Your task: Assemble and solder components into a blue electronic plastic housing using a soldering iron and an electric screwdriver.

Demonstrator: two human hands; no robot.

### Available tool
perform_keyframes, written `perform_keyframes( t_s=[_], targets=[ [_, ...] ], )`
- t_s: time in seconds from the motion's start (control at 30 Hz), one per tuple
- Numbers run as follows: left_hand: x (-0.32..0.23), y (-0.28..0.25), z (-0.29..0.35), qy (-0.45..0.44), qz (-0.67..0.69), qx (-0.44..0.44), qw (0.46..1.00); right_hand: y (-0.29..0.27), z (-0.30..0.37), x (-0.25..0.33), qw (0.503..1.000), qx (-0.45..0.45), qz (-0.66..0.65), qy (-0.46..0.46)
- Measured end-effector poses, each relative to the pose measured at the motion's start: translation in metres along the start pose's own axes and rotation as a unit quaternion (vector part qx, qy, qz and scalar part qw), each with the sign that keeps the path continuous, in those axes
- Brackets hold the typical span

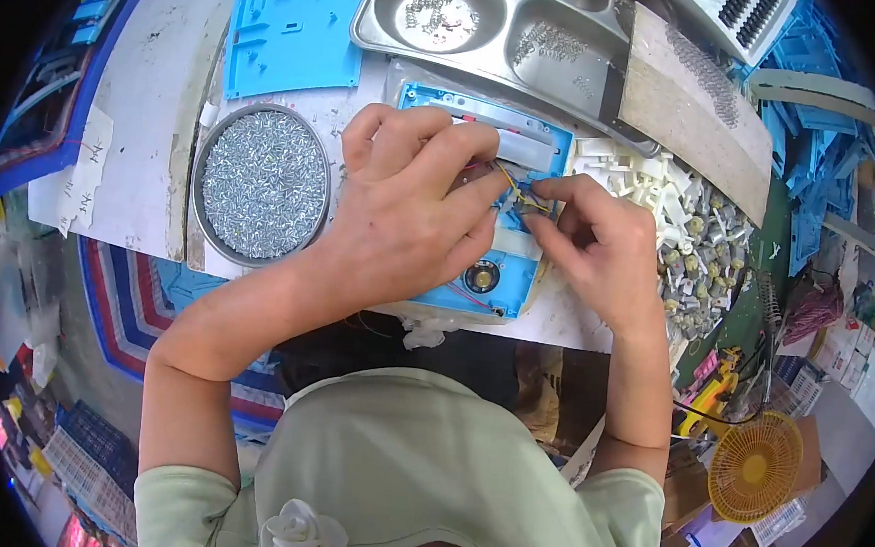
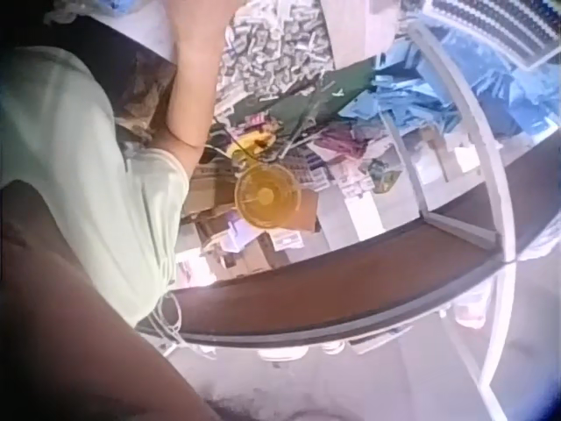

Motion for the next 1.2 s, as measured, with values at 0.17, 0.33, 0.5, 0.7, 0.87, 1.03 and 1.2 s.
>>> perform_keyframes(
  t_s=[0.17,0.33,0.5,0.7,0.87,1.03,1.2],
  targets=[
    [0.0,-0.001,0.001,0.003,0.002,-0.007,1.0,0.003,-0.003,-0.009,0.998,0.012,-0.052,0.019],
    [-0.001,0.0,0.0,0.004,0.014,0.001,1.0,0.006,-0.004,-0.019,0.991,0.054,-0.068,0.097],
    [-0.006,0.002,0.0,0.025,0.036,0.01,0.999,0.001,-0.008,-0.01,0.997,0.052,0.005,0.061],
    [-0.007,-0.004,-0.001,0.039,0.056,0.011,0.998,0.003,0.0,-0.012,0.999,-0.008,-0.031,0.007],
    [-0.009,-0.001,-0.008,0.019,0.031,0.034,0.999,0.004,0.001,-0.02,0.996,0.0,-0.071,0.058],
    [-0.018,0.004,-0.004,0.085,0.052,0.032,0.995,-0.001,0.001,-0.024,0.995,0.014,-0.083,0.048],
    [-0.026,0.013,-0.009,0.061,-0.014,0.125,0.99,-0.122,-0.001,-0.072,0.957,-0.196,-0.192,0.093]
  ],
)
Point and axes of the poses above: each hand's wrist, its own z-axis away from the middle knuckle, its own y-axis out of the palm, x = y × z, the point moved 8 cm from there along -z, towards the middle knuckle, and after that the axes turned 2 degrees about -y, right-handed, at the moved point
